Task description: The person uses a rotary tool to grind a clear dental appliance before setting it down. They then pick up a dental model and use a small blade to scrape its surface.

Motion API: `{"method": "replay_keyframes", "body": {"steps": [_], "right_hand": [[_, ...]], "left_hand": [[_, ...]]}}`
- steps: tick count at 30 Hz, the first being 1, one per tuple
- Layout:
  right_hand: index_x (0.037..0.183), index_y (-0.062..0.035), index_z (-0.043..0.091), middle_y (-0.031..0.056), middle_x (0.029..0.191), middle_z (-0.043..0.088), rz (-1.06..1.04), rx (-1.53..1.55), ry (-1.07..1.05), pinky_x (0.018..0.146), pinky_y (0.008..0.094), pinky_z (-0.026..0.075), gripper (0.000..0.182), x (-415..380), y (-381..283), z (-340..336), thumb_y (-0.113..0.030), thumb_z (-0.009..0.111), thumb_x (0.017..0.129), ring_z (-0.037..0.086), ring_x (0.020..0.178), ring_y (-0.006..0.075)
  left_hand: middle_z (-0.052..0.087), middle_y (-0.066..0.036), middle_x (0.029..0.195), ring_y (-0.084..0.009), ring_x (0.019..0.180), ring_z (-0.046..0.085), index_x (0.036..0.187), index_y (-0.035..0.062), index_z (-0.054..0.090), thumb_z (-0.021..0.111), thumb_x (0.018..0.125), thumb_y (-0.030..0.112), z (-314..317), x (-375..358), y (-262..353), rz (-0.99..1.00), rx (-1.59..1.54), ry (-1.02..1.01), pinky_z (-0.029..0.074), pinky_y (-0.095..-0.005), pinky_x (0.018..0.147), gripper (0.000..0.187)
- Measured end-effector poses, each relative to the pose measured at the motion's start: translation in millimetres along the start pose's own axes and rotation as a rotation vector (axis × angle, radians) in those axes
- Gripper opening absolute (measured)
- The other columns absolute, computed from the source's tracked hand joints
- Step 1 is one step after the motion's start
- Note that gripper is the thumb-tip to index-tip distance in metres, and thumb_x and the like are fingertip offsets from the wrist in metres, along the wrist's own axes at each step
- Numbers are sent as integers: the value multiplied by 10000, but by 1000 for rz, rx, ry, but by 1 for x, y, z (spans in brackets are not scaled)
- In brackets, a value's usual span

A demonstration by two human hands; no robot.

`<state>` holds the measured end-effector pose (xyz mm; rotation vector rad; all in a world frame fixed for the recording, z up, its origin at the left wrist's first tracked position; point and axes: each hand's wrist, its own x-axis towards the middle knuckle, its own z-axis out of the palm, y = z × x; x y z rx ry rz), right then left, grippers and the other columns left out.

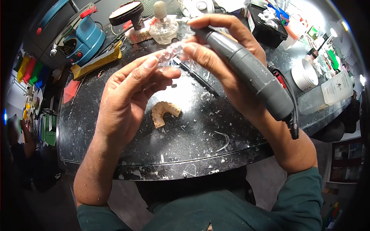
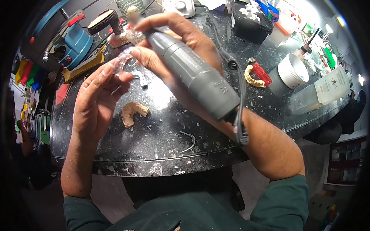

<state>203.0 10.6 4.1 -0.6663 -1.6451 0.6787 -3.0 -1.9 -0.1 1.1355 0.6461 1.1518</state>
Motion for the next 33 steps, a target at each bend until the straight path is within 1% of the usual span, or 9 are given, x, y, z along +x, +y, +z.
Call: {"method": "replay_keyframes", "body": {"steps": [1,4,5,12,18,23,26,30,33], "right_hand": [[1157,-22,579,84,921,678,48,113,17,766,231,547,283,-2,0,3,-43,670,890,673,861,123],[1141,-26,593,60,857,672,139,28,-60,682,213,538,284,-1,-12,2,-29,686,873,665,809,97],[1129,-28,604,46,822,670,53,3,-84,642,196,517,296,0,-4,3,-24,709,852,646,760,75],[1122,-28,611,32,818,667,104,-4,-71,635,192,508,313,-1,-5,4,-47,735,836,622,736,57],[1127,-31,611,32,818,669,78,-47,-60,671,195,506,327,-1,-5,2,-58,745,830,624,742,63],[1167,-31,614,63,957,674,66,57,14,750,209,492,342,-2,-6,3,-147,721,864,611,847,68],[1198,-25,613,94,1015,654,-242,-333,71,835,254,473,336,6,-5,-8,-119,634,876,600,930,109],[1196,-8,559,107,1044,647,-283,-135,57,868,279,476,365,-1,-11,2,-87,621,845,608,942,134],[1105,-18,519,139,1067,635,-182,-121,-38,857,289,502,282,-6,-13,2,-33,623,843,621,958,147]], "left_hand": [[689,-161,1089,-170,931,661,1195,-12,615,588,954,253,-1,0,1,-1,-1,2,474,-308,880,358],[698,-154,1028,-171,900,668,1125,-13,644,608,941,245,-3,-1,4,-57,-6,-80,491,-310,868,319],[700,-142,991,-169,898,668,1103,-16,652,623,929,241,-3,-1,5,-75,41,-64,494,-303,861,312],[683,-101,953,-158,865,657,1095,-48,633,651,883,245,1,0,8,-149,138,-43,478,-298,861,363],[693,-138,983,-190,913,676,1132,-62,611,648,879,200,-3,0,7,-193,-14,-76,491,-313,908,366],[690,-180,1034,-221,973,680,1179,-71,583,637,891,185,-3,-1,10,-210,-125,-120,506,-326,933,388],[680,-189,1077,-228,1004,673,1214,-63,565,622,908,194,0,-3,11,-149,-152,-50,513,-324,921,403],[670,-188,1120,-238,1025,667,1248,-35,552,604,933,200,-4,-2,9,-139,-202,-74,507,-327,936,396],[668,-192,1124,-247,1031,666,1257,-41,540,609,933,194,-3,-1,7,-143,-222,-53,506,-332,940,406]]}}
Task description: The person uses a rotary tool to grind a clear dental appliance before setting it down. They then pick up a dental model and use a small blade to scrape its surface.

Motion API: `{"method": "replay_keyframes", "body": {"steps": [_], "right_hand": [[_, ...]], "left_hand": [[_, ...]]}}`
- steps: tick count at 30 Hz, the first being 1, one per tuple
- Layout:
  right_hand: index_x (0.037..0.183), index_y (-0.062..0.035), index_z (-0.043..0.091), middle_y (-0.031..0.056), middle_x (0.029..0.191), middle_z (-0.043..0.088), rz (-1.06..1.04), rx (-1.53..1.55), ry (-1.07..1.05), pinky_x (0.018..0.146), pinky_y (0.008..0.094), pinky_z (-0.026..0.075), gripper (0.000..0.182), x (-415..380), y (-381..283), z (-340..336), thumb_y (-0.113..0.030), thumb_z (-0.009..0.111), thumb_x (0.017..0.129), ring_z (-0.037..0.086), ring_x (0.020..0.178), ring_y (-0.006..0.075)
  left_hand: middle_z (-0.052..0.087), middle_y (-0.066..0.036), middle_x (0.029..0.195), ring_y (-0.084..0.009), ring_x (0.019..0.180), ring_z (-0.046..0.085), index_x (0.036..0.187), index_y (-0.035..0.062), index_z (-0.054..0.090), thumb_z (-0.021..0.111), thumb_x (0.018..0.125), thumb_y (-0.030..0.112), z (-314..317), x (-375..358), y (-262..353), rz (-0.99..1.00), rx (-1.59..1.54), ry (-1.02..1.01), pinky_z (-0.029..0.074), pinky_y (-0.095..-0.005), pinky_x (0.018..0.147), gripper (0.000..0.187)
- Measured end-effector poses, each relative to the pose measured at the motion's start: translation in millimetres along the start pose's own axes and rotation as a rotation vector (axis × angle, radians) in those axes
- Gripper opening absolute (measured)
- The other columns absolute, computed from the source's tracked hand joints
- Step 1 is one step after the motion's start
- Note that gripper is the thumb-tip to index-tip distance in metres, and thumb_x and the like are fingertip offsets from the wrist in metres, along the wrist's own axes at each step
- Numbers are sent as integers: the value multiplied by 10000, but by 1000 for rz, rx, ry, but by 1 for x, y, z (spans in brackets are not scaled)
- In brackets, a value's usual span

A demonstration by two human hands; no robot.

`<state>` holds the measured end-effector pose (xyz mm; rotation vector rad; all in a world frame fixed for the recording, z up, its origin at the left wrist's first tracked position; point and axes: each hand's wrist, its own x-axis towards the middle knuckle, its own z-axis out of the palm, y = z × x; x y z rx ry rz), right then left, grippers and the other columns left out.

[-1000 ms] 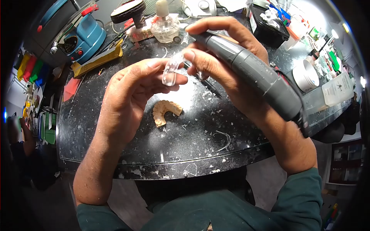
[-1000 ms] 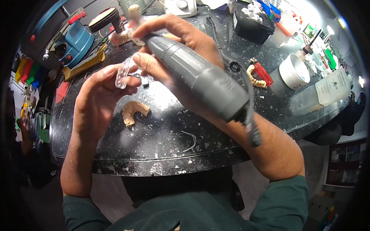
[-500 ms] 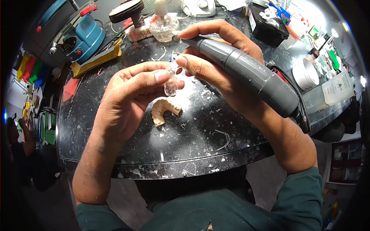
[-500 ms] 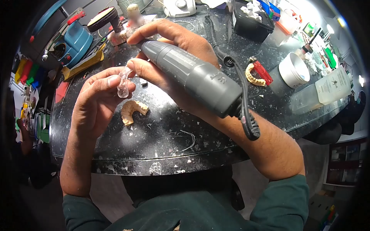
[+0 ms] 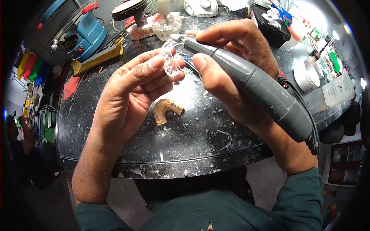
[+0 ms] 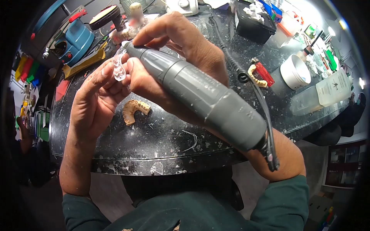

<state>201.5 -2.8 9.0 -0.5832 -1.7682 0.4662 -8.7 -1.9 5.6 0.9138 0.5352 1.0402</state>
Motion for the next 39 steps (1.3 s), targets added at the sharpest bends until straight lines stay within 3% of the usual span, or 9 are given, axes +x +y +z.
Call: {"method": "replay_keyframes", "body": {"steps": [6,8,27,29,33,35,39], "right_hand": [[1106,-9,522,138,1060,627,-26,-36,-60,898,300,505,288,-1,6,-1,-1,625,838,627,1003,165],[1105,0,525,144,1073,621,-68,-1,-62,937,322,496,290,-2,8,1,5,632,836,622,1042,185],[1091,8,534,139,1062,617,-45,1,-97,987,348,460,269,-2,6,0,-21,643,848,600,1101,208],[1079,12,541,142,1064,620,-23,-7,-118,1012,363,446,258,0,4,-1,-19,643,844,592,1141,235],[1080,12,541,147,1069,619,-12,2,-131,1027,370,435,257,-1,1,-1,-19,640,844,585,1161,247],[1080,13,543,151,1074,618,-21,28,-81,1032,372,430,257,-1,3,0,-23,641,844,582,1165,247],[1079,14,543,152,1081,616,-40,9,-146,1030,370,430,256,1,2,-3,-25,638,844,581,1165,245]], "left_hand": [[657,-195,1139,-265,1034,667,1285,-68,509,607,938,176,3,1,-2,24,5,-37,515,-342,938,435],[626,-147,1198,-210,1101,622,1352,-53,452,592,943,198,-2,0,-1,-1,106,-46,465,-381,998,500],[635,-165,1185,-226,1086,634,1350,-53,466,604,939,168,-3,2,-4,15,129,-27,463,-384,1000,486],[671,-175,1094,-248,957,680,1271,-72,535,637,913,131,1,3,-6,58,61,19,534,-347,893,424],[668,-180,1095,-241,946,678,1262,-70,544,636,911,121,-2,3,-6,59,73,48,534,-356,891,410],[628,-148,1204,-209,1119,611,1353,-41,471,600,937,157,-6,2,-3,32,145,-40,434,-388,1026,479],[627,-143,1208,-202,1111,612,1354,-36,474,598,936,157,-6,3,-5,33,173,6,427,-384,1029,476]]}}
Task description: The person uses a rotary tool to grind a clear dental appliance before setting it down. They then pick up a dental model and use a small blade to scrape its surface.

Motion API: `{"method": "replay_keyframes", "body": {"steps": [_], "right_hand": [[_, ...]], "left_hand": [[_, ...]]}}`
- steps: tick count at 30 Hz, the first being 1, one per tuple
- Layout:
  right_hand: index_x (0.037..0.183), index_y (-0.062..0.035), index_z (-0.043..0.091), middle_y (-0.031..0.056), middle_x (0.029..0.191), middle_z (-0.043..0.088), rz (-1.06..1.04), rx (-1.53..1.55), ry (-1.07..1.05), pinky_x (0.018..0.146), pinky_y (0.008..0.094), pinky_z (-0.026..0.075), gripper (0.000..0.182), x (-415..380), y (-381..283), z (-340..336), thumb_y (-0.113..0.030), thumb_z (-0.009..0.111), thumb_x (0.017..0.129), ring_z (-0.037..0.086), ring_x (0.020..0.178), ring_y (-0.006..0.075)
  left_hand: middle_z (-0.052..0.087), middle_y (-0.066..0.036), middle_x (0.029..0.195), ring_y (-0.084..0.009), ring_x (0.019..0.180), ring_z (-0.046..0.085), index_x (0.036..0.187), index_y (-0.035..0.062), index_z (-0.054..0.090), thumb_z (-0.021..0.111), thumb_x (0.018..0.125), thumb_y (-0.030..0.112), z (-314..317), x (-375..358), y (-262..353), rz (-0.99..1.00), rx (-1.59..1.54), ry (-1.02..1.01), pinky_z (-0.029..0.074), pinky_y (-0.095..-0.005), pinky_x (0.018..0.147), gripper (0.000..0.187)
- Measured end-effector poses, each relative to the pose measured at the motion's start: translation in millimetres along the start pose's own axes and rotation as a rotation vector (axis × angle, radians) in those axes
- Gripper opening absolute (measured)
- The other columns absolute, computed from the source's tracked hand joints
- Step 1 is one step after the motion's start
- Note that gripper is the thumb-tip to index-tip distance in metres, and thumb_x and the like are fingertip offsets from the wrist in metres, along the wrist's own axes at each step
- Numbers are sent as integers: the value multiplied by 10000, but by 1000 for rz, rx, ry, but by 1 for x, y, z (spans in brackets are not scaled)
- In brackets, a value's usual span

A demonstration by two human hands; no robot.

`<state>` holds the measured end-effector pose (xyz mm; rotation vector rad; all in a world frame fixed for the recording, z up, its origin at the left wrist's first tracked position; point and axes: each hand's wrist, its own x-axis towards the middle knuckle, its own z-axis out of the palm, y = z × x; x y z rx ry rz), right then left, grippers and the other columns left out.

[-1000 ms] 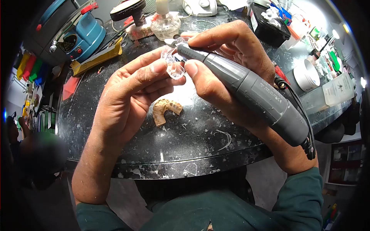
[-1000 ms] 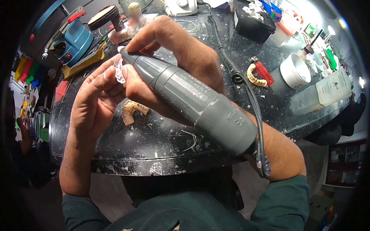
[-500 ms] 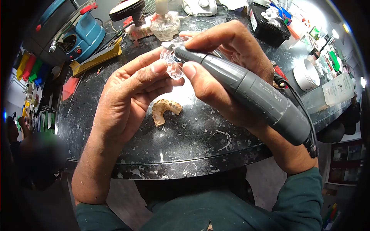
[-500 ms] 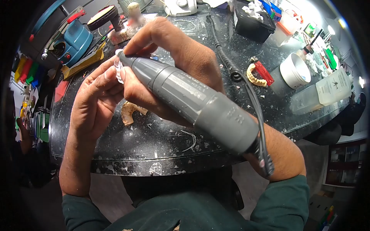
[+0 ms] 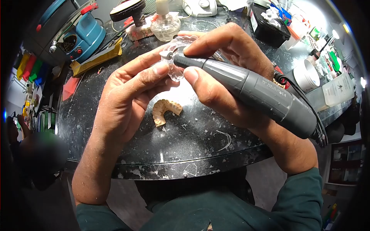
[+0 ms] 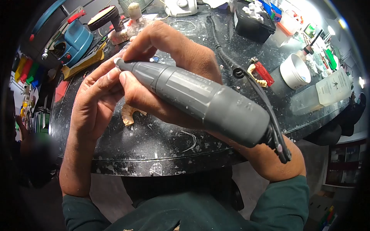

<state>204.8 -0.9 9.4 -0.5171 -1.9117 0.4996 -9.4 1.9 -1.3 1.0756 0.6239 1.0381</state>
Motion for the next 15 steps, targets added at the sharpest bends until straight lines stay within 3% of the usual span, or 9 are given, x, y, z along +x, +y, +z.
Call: {"method": "replay_keyframes", "body": {"steps": [9,11,15], "right_hand": [[1075,10,550,159,1072,621,8,-29,22,1030,373,426,268,0,0,0,-34,654,833,581,1163,252],[1066,8,556,160,1062,621,12,-9,2,1019,365,430,264,0,0,1,-38,663,829,581,1163,256],[1053,13,560,153,1046,619,35,13,9,1047,400,396,251,0,-1,-4,-46,648,826,576,1175,270]], "left_hand": [[614,-139,1233,-196,1137,590,1357,-35,478,602,931,151,4,1,-1,29,30,9,407,-379,1045,481],[669,-154,1099,-205,1010,657,1296,-52,534,636,903,90,12,2,0,86,5,59,513,-326,909,430],[672,-141,1109,-197,1014,658,1307,-44,533,631,907,93,11,2,-1,101,20,50,505,-312,908,433]]}}
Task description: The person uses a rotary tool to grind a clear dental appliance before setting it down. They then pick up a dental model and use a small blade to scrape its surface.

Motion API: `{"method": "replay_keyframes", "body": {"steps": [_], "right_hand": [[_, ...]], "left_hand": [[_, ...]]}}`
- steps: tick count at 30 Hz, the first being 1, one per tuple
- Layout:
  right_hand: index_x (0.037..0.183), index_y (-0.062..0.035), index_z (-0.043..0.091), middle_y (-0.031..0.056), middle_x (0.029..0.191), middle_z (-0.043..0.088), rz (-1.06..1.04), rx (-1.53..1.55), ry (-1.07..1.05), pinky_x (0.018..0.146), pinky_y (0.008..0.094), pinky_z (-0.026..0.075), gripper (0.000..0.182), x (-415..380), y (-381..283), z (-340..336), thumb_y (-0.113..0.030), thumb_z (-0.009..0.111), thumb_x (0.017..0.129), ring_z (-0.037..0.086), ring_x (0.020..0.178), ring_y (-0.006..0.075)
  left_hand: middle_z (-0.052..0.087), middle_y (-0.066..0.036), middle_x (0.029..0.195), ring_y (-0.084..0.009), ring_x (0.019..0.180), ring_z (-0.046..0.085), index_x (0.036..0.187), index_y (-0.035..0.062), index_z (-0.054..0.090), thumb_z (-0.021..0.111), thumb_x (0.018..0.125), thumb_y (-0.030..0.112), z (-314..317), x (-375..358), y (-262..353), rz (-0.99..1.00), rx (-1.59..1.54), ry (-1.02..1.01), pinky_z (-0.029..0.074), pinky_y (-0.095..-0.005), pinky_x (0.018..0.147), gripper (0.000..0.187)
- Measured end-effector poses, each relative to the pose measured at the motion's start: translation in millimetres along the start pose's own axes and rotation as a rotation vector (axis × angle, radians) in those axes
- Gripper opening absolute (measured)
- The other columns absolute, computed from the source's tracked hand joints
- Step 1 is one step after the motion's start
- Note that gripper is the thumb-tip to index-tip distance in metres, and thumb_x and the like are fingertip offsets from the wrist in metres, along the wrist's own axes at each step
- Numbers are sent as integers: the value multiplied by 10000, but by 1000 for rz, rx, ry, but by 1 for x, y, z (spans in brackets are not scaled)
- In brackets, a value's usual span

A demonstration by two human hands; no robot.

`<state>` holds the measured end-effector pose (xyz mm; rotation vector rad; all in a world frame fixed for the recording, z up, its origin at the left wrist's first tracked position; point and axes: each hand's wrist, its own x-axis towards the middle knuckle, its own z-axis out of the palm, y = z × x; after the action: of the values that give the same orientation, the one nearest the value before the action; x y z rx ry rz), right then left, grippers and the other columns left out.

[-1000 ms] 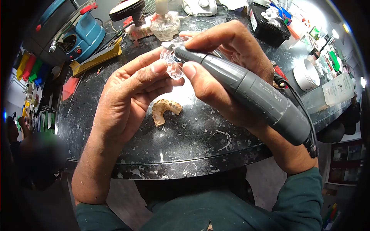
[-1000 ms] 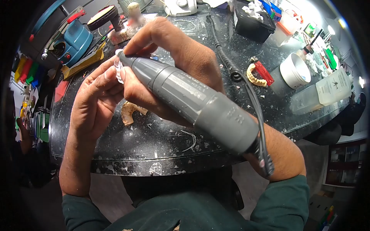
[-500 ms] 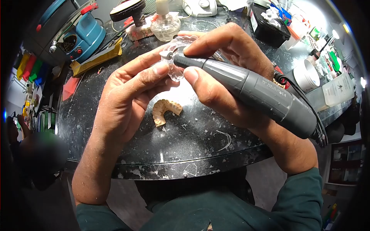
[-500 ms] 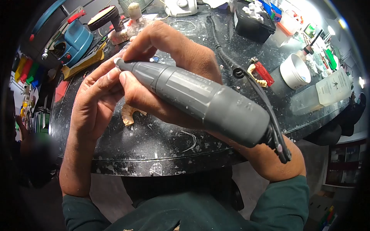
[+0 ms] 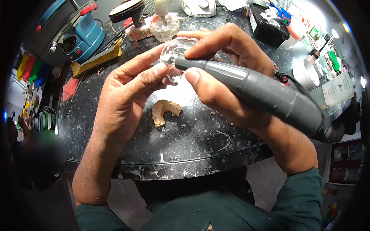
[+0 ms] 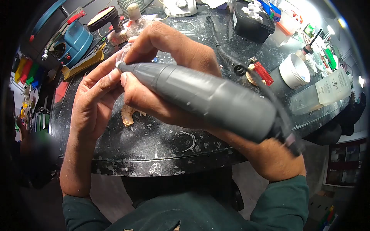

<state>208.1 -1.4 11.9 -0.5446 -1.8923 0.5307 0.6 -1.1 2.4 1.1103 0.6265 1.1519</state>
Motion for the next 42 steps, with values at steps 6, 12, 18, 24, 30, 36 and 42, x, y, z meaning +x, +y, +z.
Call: {"method": "replay_keyframes", "body": {"steps": [6,12,18,24,30,36,42], "right_hand": [[1067,21,528,154,1029,617,-108,-68,37,1089,454,338,269,1,0,-2,-43,604,816,578,1174,284],[1051,12,543,154,1050,620,-29,-13,29,1026,395,430,244,0,2,5,-44,621,827,581,1168,278],[1044,7,554,141,1034,617,-37,-31,4,1026,396,429,245,0,1,3,-51,643,823,582,1162,272],[1046,6,556,134,1025,612,-24,0,23,1026,395,429,248,0,1,3,-50,650,823,579,1166,274],[1052,9,546,136,1036,613,-41,14,8,1030,397,426,252,-1,3,3,-47,642,825,581,1164,274],[1048,-1,539,128,1031,615,-40,-20,24,1051,407,401,248,-1,1,5,-43,633,823,587,1163,268],[1018,-12,549,97,950,617,-132,-88,61,951,366,421,279,1,4,2,-90,695,793,639,1007,223]], "left_hand": [[641,-125,1198,-181,1098,607,1336,-34,507,610,929,149,-6,-1,3,-13,77,-63,420,-373,1022,459],[674,-153,1113,-180,997,658,1278,-42,560,638,912,114,0,0,1,39,41,16,502,-304,901,405],[678,-149,1105,-173,997,654,1279,-39,562,635,914,111,1,-1,1,28,45,16,498,-303,900,401],[683,-135,1091,-165,993,652,1283,-35,562,638,914,118,1,0,1,30,47,2,493,-291,897,407],[684,-137,1088,-164,990,654,1278,-38,564,641,914,125,-2,0,1,28,61,12,497,-296,894,406],[632,-142,1213,-194,1114,602,1306,-38,533,618,926,153,-8,0,1,2,76,-46,429,-379,1017,434],[645,-142,1177,-191,1088,613,1292,-39,542,630,917,142,-8,-1,0,-12,55,-40,445,-381,997,426]]}}
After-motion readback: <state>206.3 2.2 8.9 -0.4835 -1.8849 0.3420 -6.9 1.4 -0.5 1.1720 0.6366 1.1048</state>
